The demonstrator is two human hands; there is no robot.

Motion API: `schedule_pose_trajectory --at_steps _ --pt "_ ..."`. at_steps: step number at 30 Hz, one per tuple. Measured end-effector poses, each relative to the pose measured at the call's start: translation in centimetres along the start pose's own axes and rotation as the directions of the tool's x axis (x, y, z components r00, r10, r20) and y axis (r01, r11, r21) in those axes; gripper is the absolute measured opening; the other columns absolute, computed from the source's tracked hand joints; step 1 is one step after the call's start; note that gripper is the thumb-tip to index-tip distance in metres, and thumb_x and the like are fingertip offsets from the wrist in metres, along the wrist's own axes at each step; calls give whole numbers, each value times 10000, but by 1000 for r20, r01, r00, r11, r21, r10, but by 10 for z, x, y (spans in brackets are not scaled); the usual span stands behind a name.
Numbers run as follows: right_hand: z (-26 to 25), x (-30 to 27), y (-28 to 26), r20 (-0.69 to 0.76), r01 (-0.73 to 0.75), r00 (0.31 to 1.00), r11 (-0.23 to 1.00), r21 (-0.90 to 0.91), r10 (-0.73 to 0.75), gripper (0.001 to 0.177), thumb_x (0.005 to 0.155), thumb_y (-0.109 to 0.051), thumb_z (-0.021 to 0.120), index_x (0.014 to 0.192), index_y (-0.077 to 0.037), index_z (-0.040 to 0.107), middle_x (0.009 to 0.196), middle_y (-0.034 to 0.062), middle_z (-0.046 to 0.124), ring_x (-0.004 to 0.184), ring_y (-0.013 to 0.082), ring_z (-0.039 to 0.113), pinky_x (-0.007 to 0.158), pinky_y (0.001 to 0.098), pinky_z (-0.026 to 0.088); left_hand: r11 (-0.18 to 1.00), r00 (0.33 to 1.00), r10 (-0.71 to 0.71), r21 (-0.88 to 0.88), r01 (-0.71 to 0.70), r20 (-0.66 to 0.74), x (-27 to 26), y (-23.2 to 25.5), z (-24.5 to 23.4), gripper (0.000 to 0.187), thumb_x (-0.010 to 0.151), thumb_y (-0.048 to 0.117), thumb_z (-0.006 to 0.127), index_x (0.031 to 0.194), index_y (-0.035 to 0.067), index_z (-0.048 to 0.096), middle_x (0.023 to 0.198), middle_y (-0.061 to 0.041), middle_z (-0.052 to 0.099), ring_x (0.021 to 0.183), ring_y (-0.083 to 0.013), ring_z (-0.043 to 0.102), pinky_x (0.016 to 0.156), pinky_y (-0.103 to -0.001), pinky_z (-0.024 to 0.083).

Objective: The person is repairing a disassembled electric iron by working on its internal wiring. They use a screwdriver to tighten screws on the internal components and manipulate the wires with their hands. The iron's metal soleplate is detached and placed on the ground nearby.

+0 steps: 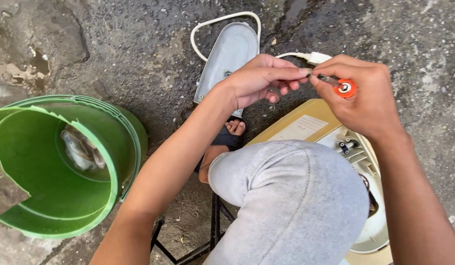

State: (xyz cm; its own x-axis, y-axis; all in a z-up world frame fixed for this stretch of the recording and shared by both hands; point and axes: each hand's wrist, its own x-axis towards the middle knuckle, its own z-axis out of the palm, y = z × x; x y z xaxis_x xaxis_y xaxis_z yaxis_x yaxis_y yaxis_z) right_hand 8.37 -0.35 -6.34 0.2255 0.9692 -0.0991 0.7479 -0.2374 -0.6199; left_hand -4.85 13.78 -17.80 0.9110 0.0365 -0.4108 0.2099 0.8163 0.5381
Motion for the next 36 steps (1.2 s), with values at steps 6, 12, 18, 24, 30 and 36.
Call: schedule_pose_trajectory --at_steps 6,12,18,24,30,36 --pt "3 -5 16 -45 -26 999 998 56 28 99 1011 182 734 1110 193 728 1106 262 721 692 203 529 579 277 391 891 984 132 449 -67 -116 1 -19 -37 366 876 398 713 787 46 764 624 -11 686 446 -51 533 343 -191 396" --pt "-28 -29 23 -92 -162 983 987 -14 160 120 1181 184 688 1283 247 683 1232 321 673 843 265 568 697 310 462 -50 851 107 852 521 -514 60 -180 -177 388 814 319 836 1068 41 743 1061 -178 722 924 -363 722 819 -453 577" --pt "-47 -86 70 -107 -264 953 951 162 283 149 1217 177 504 1364 192 489 1397 310 558 679 187 420 594 273 392 -123 769 215 765 632 -602 87 -233 -187 139 868 98 665 921 94 794 981 -134 759 827 -316 744 736 -410 570" --pt "-57 -120 84 -93 -356 924 924 142 371 189 1192 130 482 1377 162 455 1342 317 599 584 177 374 510 276 362 -90 709 177 706 702 -682 95 -228 -164 157 919 100 650 942 100 805 937 -93 767 807 -255 753 703 -377 588" --pt "-53 -145 115 -52 -465 880 879 106 472 242 1202 54 424 1381 206 483 1327 324 594 488 242 363 413 351 370 5 664 214 681 733 -716 102 -241 -168 172 925 71 625 933 90 796 922 -96 767 792 -262 756 672 -389 600" --pt "-63 -177 116 -105 -552 823 829 89 559 214 1229 11 487 1380 145 559 919 226 543 544 241 414 434 343 380 -42 704 263 721 691 -660 89 -241 -181 198 915 23 604 941 71 794 973 -124 765 843 -309 760 668 -436 619"
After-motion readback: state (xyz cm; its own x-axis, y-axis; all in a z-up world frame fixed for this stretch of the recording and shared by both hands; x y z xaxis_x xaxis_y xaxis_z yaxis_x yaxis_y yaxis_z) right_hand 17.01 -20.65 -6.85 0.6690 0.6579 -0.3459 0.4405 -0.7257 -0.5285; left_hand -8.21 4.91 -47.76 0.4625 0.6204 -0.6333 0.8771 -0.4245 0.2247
